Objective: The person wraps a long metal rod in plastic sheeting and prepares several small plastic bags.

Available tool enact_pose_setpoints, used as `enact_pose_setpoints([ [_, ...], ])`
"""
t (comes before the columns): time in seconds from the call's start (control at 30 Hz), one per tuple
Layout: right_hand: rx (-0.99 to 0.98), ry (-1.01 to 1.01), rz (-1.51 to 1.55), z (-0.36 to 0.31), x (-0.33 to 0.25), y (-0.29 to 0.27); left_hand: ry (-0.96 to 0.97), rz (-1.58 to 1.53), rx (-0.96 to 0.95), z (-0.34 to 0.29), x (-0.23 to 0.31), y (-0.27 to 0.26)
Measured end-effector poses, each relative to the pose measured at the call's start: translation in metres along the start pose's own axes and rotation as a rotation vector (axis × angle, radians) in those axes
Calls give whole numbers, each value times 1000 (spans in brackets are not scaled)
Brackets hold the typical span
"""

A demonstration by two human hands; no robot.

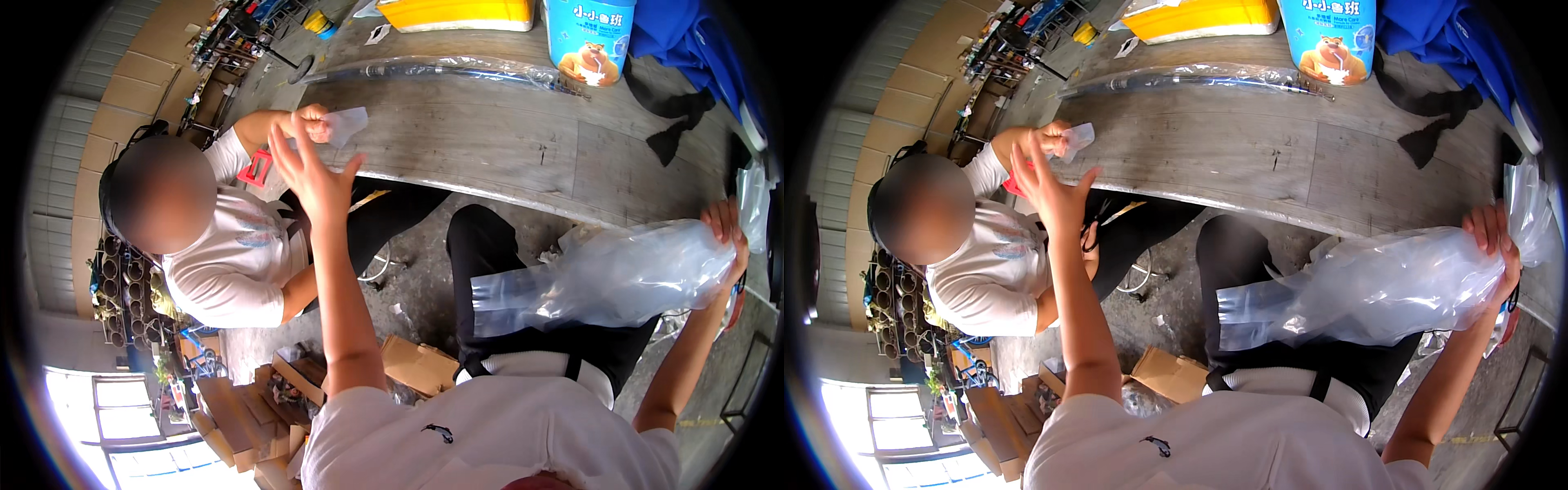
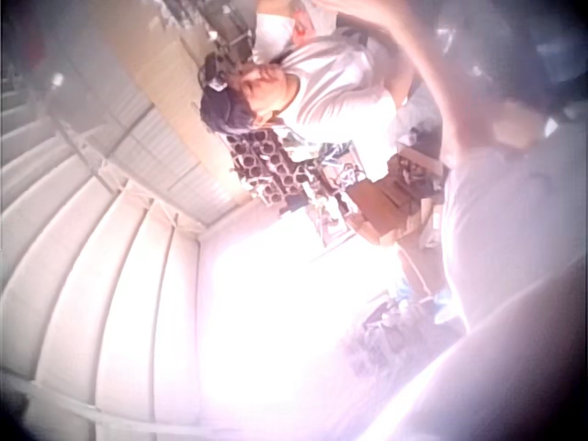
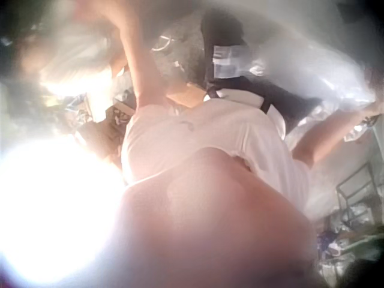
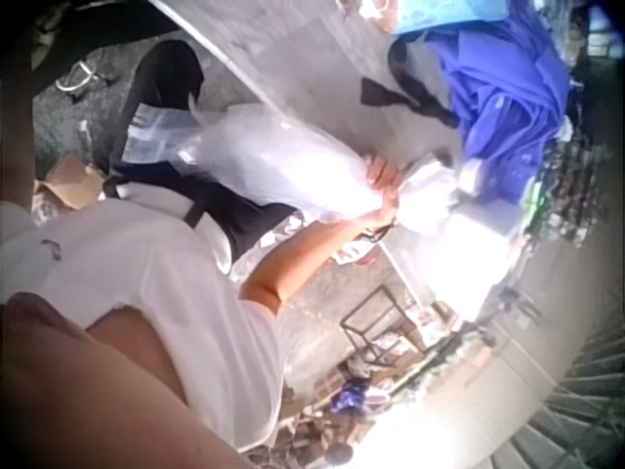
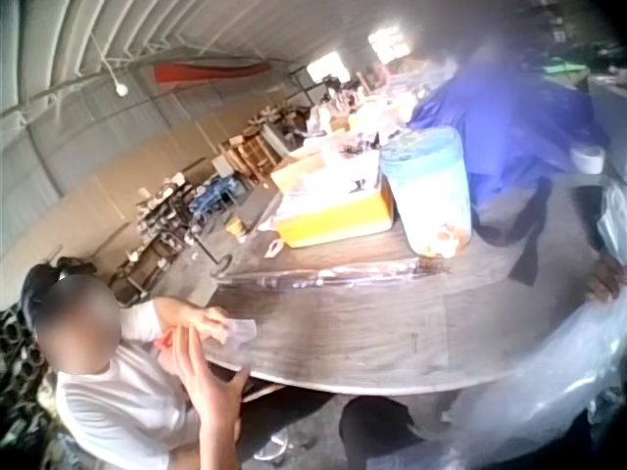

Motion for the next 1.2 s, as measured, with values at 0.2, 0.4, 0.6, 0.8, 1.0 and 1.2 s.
enact_pose_setpoints([
  [0.2,57,14,-43,-1,1,-5,260,-43,-48,37,28,76],
  [0.4,52,8,-25,0,4,-1,319,-299,-169,12,122,62],
  [0.6,94,-27,-93,-1,0,2,460,-291,-212,-12,228,34],
  [0.8,94,-37,-126,-4,2,-1,559,-184,-300,-27,257,49],
  [1.0,57,-41,-173,-6,0,2,595,-190,-349,-28,255,57],
  [1.2,47,-39,-198,-6,2,5,602,-180,-349,-28,256,56],
])
Point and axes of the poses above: each hand's wrist, its own z-axis towards the middle knuckle, its own y-axis out of the palm, x = y × z, the point moved 10 cm from there along z, towards the middle knuckle, and after that the axes turned 14 degrees about z, right-handed, at the moved point
